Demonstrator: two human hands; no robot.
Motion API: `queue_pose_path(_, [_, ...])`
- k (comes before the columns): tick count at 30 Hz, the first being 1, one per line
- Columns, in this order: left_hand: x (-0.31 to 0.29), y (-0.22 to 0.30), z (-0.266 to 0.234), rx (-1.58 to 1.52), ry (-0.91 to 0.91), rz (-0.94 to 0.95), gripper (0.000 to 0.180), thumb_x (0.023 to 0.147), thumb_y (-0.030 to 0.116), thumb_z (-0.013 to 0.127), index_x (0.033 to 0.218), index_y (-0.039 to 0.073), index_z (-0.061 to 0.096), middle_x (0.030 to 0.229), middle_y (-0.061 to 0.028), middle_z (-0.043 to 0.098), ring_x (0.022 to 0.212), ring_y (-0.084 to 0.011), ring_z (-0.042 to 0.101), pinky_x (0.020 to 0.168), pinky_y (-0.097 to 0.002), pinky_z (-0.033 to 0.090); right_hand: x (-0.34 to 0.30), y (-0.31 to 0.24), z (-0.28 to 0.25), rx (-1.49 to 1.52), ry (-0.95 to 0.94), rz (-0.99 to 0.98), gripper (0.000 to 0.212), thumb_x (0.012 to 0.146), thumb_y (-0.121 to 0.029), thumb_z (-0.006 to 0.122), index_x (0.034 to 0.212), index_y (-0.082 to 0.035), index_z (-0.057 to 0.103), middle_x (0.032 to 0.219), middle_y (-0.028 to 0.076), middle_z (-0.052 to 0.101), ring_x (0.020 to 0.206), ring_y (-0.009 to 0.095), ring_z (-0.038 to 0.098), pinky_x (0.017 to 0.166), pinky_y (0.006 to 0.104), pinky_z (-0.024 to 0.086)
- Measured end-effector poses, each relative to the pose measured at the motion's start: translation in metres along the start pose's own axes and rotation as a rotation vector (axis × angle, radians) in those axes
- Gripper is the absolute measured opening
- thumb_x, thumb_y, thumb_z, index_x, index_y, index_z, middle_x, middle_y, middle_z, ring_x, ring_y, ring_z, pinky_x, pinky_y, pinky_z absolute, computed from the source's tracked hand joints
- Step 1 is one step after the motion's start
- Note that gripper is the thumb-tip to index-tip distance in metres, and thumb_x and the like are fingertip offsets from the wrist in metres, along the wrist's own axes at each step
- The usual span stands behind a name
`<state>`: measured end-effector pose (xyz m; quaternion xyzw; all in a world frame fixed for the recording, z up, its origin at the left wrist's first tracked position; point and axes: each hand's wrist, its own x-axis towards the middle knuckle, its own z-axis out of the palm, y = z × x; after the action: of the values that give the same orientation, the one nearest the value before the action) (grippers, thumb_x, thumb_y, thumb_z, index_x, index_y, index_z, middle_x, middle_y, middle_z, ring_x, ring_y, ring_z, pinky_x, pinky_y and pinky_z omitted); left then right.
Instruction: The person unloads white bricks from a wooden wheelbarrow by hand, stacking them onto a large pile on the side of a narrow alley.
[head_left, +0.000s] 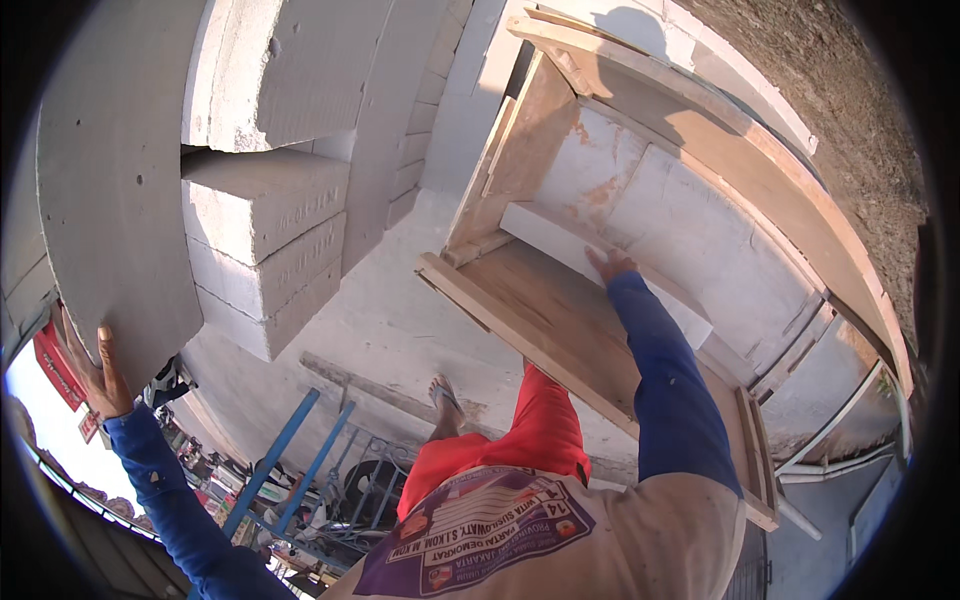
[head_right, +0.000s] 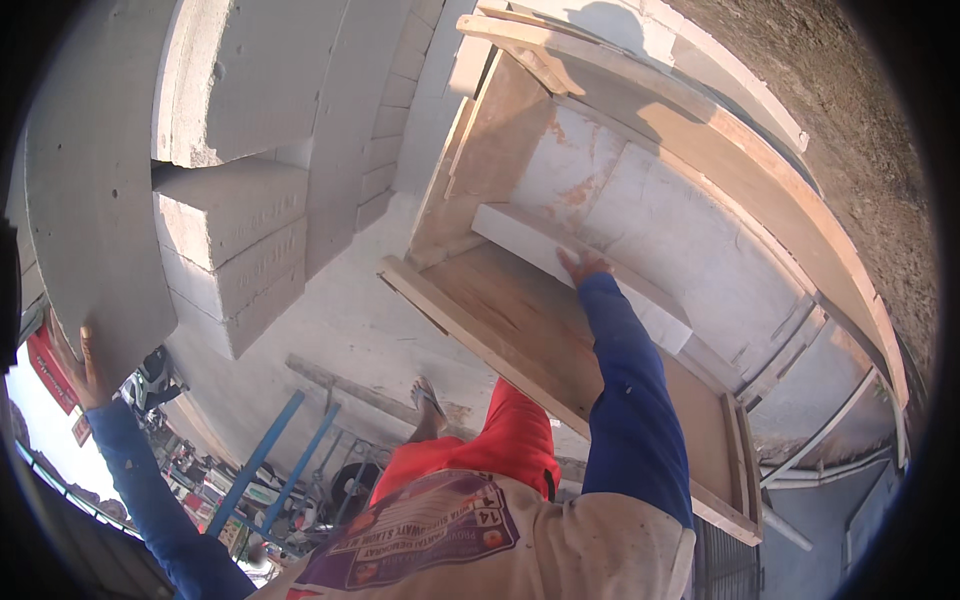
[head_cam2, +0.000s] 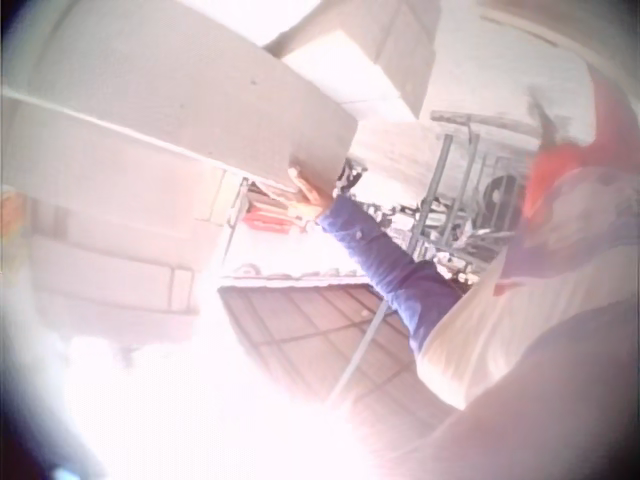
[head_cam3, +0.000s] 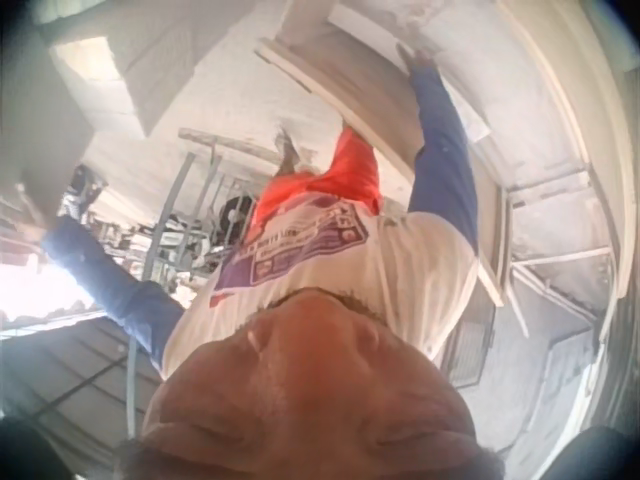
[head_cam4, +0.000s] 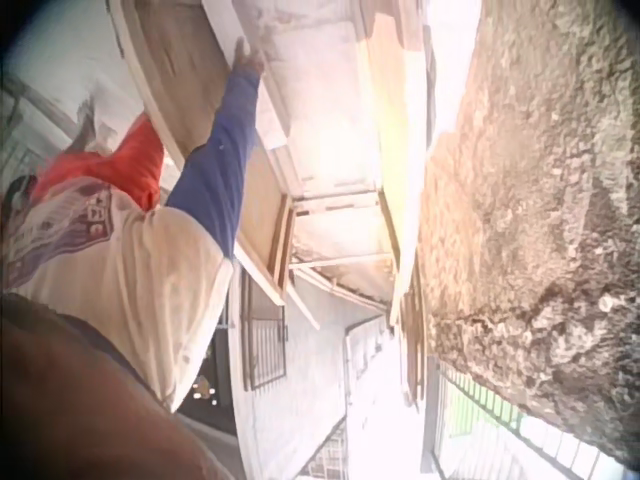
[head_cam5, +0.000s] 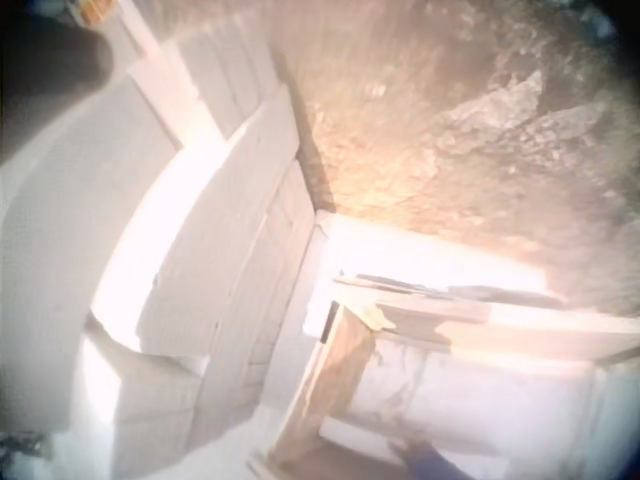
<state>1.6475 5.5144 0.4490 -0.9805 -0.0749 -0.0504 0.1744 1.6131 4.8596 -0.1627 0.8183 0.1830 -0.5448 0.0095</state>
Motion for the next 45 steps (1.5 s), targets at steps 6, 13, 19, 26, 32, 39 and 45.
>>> queue_pose_path(6, [-0.012, 0.001, 0.008, -0.403, -0.074, -0.335, 0.069, 0.096, 0.045, 0.054, 0.148, 0.003, 0.034, 0.148, -0.0173, 0.038, 0.135, -0.0293, 0.038, 0.111, -0.0405, 0.031, 0.006, -0.011, 0.01, -0.013, -0.074, 0.073, 0.062, 0.1, -0.02, 0.036, 0.146, -0.055, 0.016, 0.152, 0.016, 0.031, 0.121, 0.048, 0.05, 0.1, 0.057, 0.042])
queue_pose_path(13, [-0.005, 0.008, 0.003, -0.327, -0.059, -0.269, 0.068, 0.097, 0.043, 0.054, 0.148, 0.004, 0.033, 0.15, -0.0174, 0.036, 0.136, -0.0301, 0.037, 0.112, -0.0406, 0.03, 0.007, -0.013, 0.024, 0.044, -0.07, 0.097, 0.047, 0.102, -0.038, 0.028, 0.145, -0.055, 0.019, 0.155, 0.016, 0.028, 0.132, 0.053, 0.036, 0.106, 0.0649, 0.029])
queue_pose_path(19, [-0.005, 0.013, 0.005, -0.338, -0.027, -0.304, 0.069, 0.096, 0.048, 0.053, 0.149, 0.009, 0.034, 0.149, -0.0171, 0.038, 0.138, -0.0306, 0.037, 0.113, -0.04, 0.028, -0.018, -0.01, 0.06, -0.059, 0.175, 0.27, 0.051, 0.101, -0.033, 0.03, 0.148, -0.051, 0.017, 0.154, 0.018, 0.028, 0.131, 0.055, 0.036, 0.103, 0.0714, 0.024])
queue_pose_path(26, [-0.003, 0.006, 0.007, -0.357, -0.029, -0.255, 0.069, 0.095, 0.043, 0.057, 0.149, 0.006, 0.034, 0.148, -0.0166, 0.04, 0.136, -0.0275, 0.039, 0.111, -0.0388, 0.03, -0.024, -0.002, 0.03, -0.053, -0.008, 0.251, 0.057, 0.101, -0.03, 0.032, 0.149, -0.051, 0.009, 0.153, 0.019, 0.03, 0.125, 0.052, 0.044, 0.099, 0.0676, 0.033])
queue_pose_path(32, [-0.005, 0.01, 0.004, -0.29, -0.003, -0.235, 0.072, 0.094, 0.046, 0.057, 0.149, 0.006, 0.034, 0.148, -0.0167, 0.041, 0.136, -0.0279, 0.039, 0.111, -0.0385, 0.031, -0.031, -0.011, 0.021, -0.029, -0.061, 0.252, 0.055, 0.102, -0.03, 0.027, 0.149, -0.051, 0.007, 0.152, 0.018, 0.031, 0.125, 0.051, 0.045, 0.098, 0.0682, 0.034])
queue_pose_path(39, [-0.005, 0.011, 0.006, -0.278, -0.043, -0.258, 0.075, 0.095, 0.049, 0.054, 0.149, 0.004, 0.03, 0.151, -0.0181, 0.035, 0.137, -0.0274, 0.038, 0.111, -0.0374, 0.03, -0.022, -0.001, 0.049, -0.044, 0.032, 0.203, 0.055, 0.102, -0.029, 0.027, 0.15, -0.049, 0.008, 0.152, 0.018, 0.032, 0.126, 0.052, 0.044, 0.101, 0.0688, 0.031])
queue_pose_path(45, [-0.001, 0.016, -0.004, -0.311, -0.039, -0.272, 0.073, 0.095, 0.047, 0.054, 0.149, 0.003, 0.03, 0.151, -0.0188, 0.035, 0.138, -0.0281, 0.036, 0.111, -0.0388, 0.032, -0.026, -0.014, 0.026, -0.023, 0.071, 0.195, 0.06, 0.101, -0.029, 0.036, 0.153, -0.04, 0.009, 0.157, 0.016, 0.021, 0.138, 0.05, 0.027, 0.109, 0.0673, 0.02])
